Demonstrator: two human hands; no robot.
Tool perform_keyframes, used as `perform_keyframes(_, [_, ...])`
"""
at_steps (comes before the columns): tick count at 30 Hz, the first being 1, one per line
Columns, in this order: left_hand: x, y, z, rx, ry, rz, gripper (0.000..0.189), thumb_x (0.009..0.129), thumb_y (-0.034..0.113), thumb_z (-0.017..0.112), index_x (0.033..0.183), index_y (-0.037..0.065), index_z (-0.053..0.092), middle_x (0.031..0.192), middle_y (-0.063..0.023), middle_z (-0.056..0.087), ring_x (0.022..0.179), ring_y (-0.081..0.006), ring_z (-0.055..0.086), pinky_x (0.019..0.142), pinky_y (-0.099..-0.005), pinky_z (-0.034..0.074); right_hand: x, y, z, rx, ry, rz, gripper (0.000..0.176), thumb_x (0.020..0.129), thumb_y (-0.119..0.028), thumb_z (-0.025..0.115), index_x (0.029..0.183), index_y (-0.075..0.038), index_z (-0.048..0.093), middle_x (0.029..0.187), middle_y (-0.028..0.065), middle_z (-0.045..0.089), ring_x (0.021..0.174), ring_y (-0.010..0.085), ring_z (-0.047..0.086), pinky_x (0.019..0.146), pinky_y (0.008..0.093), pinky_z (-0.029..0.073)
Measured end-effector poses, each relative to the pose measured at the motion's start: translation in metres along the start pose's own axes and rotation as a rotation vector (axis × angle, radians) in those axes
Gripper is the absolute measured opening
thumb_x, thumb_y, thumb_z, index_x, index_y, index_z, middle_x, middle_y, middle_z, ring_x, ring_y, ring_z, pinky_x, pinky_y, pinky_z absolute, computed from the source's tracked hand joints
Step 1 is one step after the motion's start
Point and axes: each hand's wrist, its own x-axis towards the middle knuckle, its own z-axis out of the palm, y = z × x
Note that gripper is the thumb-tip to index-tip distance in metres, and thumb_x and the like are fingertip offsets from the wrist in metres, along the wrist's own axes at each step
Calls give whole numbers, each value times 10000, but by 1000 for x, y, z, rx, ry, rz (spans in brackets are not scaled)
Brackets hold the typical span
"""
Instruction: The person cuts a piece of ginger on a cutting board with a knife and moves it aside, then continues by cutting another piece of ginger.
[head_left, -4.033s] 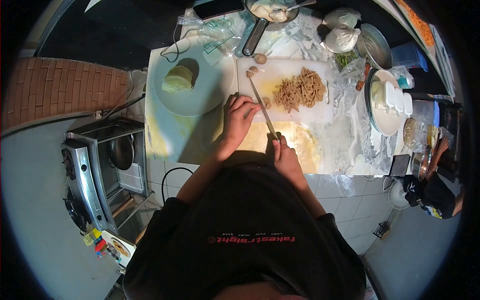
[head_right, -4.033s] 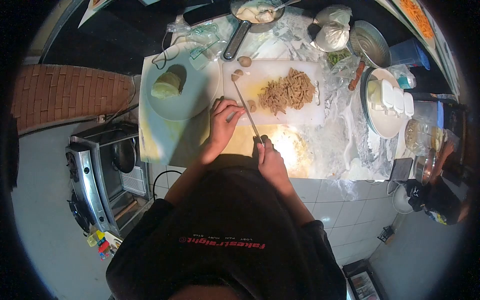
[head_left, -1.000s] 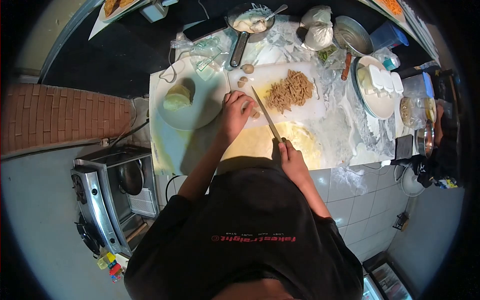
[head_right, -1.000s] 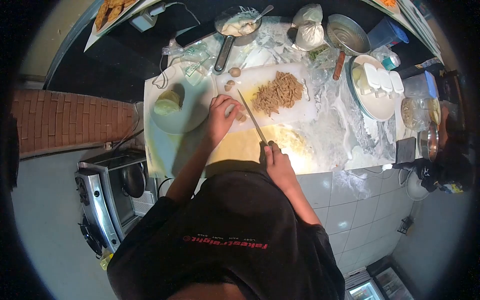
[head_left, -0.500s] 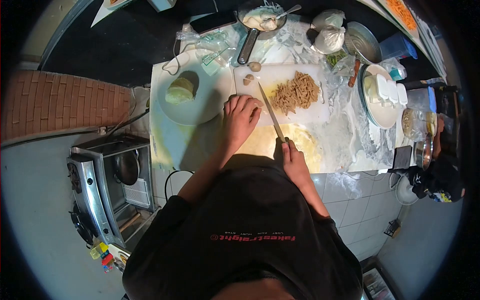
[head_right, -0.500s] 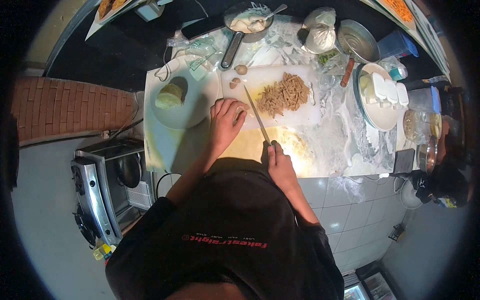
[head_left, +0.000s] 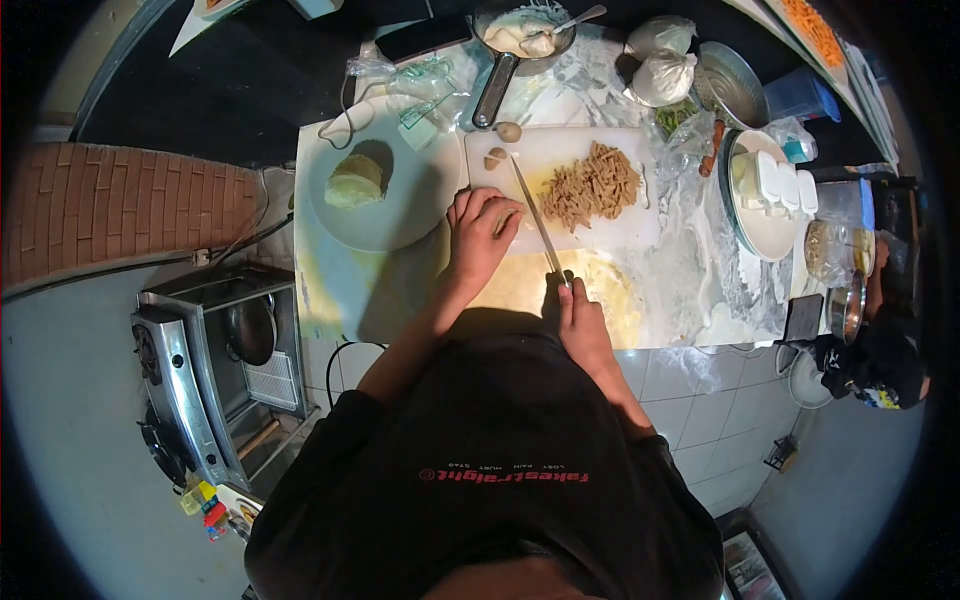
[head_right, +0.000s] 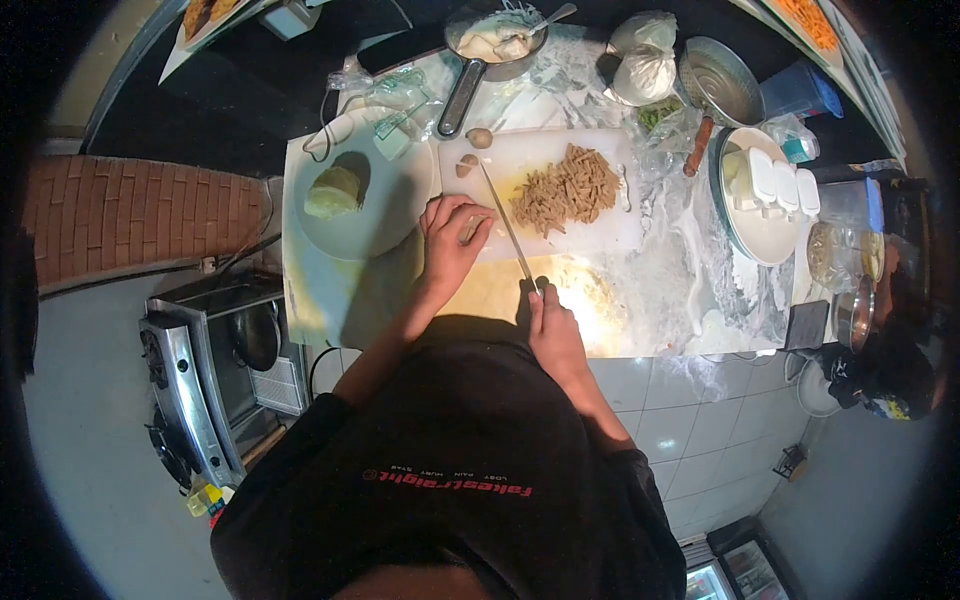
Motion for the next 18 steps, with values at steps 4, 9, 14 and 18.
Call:
perform_keyframes(4, [-1, -2, 1, -5, 2, -7, 143, 774, 150, 776, 911, 175, 741, 1000, 23, 591, 1016, -213, 525, 886, -376, 380, 0, -7, -2, -7, -3, -6, 331, 1071, -273, 409, 1214, 10, 505, 756, 327, 634, 772, 533, 620, 640, 585, 485])
perform_keyframes(9, [-2, -2, 2, -25, -6, -24, 128, 781, 167, 779, 905, 178, 746, 1000, 25, 590, 1022, -213, 519, 899, -379, 380, 1, -3, 1, -8, -10, -4, 325, 1072, -271, 408, 1203, 9, 508, 754, 328, 632, 768, 533, 620, 636, 589, 484])
perform_keyframes(14, [-2, -2, 2, -23, -13, -38, 106, 786, 178, 781, 885, 169, 746, 995, 35, 593, 1029, -214, 511, 909, -379, 373, 1, -7, 1, -60, -15, 7, 344, 1074, -278, 405, 1192, 28, 507, 747, 328, 631, 751, 532, 618, 631, 588, 490])
perform_keyframes(18, [-1, -3, 1, -15, -28, -23, 74, 796, 176, 775, 858, 153, 742, 997, 45, 613, 1036, -216, 512, 912, -383, 365, 5, 0, 1, -54, -30, -18, 409, 1081, -313, 397, 1223, 52, 516, 691, 321, 615, 693, 509, 628, 597, 547, 476])
